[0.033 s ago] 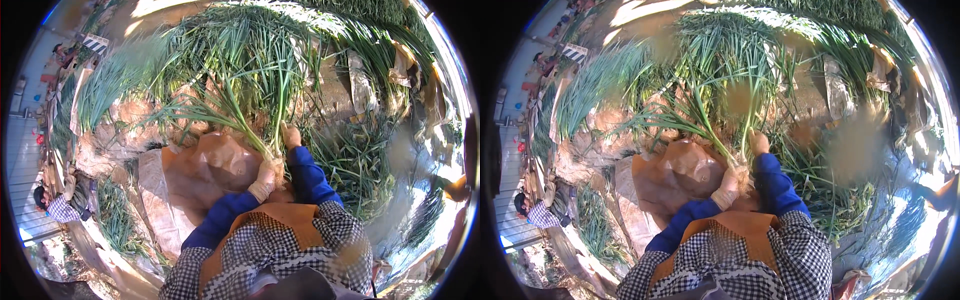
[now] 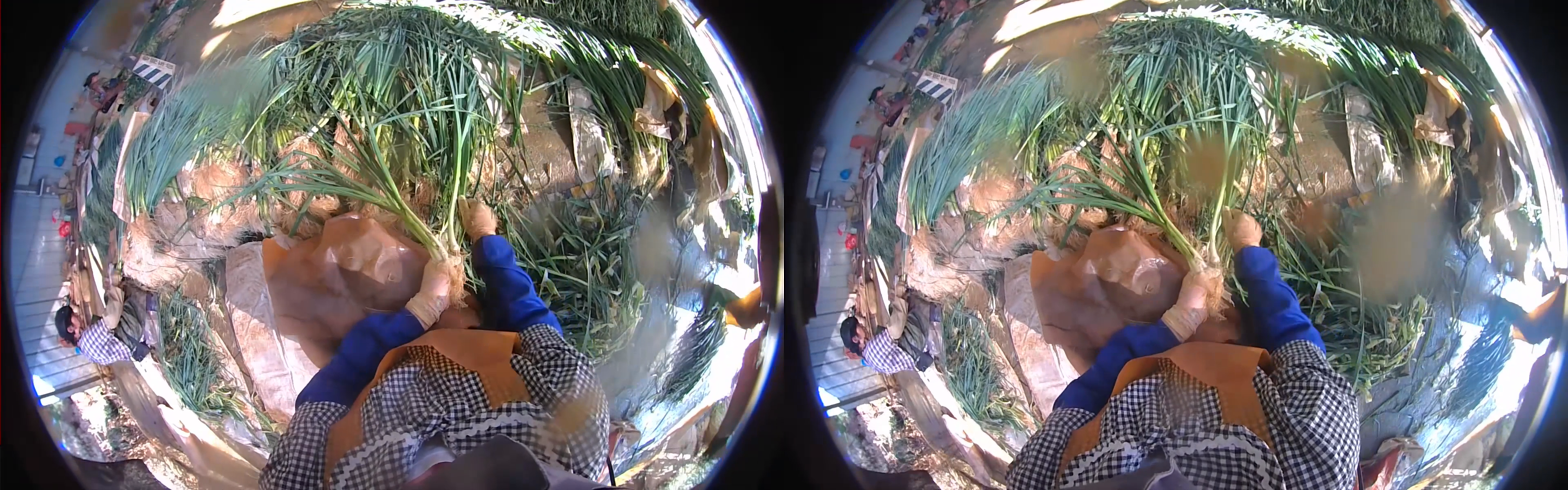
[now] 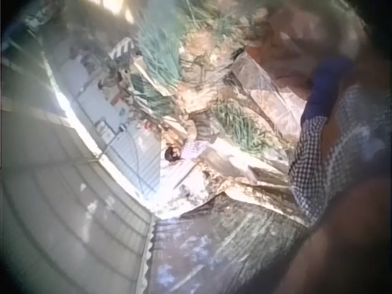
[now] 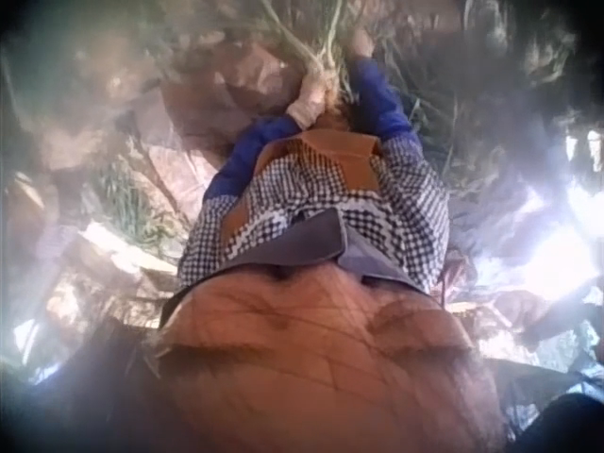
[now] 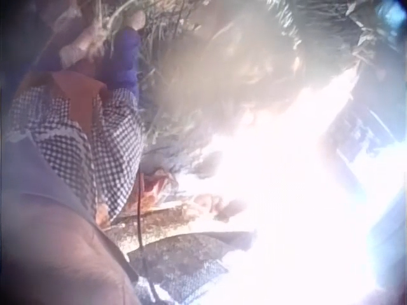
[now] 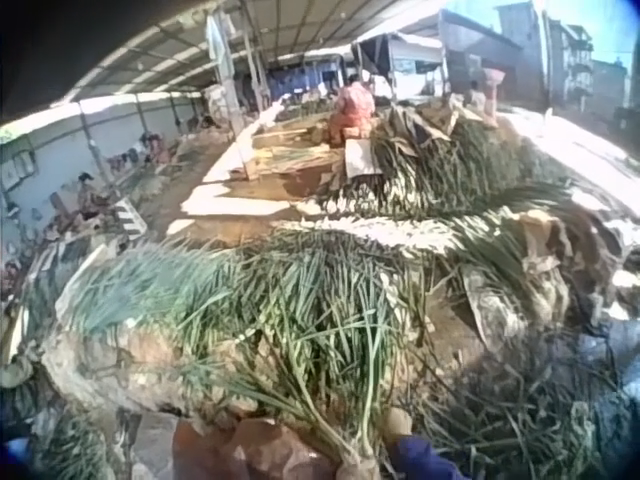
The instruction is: The person pulls green stalks from sacks, removes outer layers by hand, and piles the cleaned stalks together.
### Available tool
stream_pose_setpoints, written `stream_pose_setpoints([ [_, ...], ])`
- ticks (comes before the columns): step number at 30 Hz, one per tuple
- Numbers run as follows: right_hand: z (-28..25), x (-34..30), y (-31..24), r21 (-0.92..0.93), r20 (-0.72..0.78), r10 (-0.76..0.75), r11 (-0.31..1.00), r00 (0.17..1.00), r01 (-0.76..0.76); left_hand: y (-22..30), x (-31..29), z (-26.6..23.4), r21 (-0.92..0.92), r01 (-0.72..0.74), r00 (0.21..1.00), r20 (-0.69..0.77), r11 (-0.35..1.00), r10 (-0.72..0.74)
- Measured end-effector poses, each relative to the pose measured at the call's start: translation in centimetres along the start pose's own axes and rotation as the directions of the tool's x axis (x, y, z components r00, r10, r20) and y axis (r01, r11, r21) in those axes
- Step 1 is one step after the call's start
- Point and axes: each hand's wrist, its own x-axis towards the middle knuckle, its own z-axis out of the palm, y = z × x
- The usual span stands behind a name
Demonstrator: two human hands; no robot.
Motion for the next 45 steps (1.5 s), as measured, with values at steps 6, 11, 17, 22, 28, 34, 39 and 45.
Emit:
stream_pose_setpoints([
  [6,-4.6,-3.3,-1.4,0.264,0.140,-0.099,0.963,0.985,0.059,-0.3,0.3,0.4,-0.035,-0.004,1.000,0.022,0.999,0.004],
  [11,-14.7,-11.9,0.8,0.666,0.462,-0.245,0.731,0.853,-0.151,-0.2,0.4,0.2,-0.232,-0.039,0.988,0.137,0.972,0.072],
  [17,-19.1,-13.2,14.1,-0.716,0.505,0.114,0.609,0.855,0.342,2.1,-1.5,4.1,-0.129,0.187,0.963,-0.171,0.974,-0.207],
  [22,-8.4,-7.0,0.9,0.389,0.442,-0.105,0.917,0.891,-0.085,3.8,-1.0,1.1,0.029,0.388,0.836,0.410,0.921,-0.365],
  [28,-10.5,-8.5,-4.3,0.553,0.417,-0.403,0.824,0.815,0.125,3.1,-1.6,1.1,-0.037,0.307,0.946,0.119,0.951,-0.301],
  [34,-15.9,-9.8,1.7,0.432,0.704,-0.356,0.901,0.615,0.028,4.9,-2.7,1.9,-0.033,0.260,0.941,0.233,0.965,-0.245],
  [39,-2.9,-5.4,3.7,0.798,0.509,-0.191,0.472,0.839,-0.376,6.0,-4.2,7.7,0.113,0.226,0.889,0.381,0.968,-0.252],
  [45,-1.0,-6.3,0.7,0.504,0.262,-0.069,0.860,0.963,-0.075,1.8,0.2,0.8,0.547,-0.198,0.950,-0.097,0.813,0.297],
])
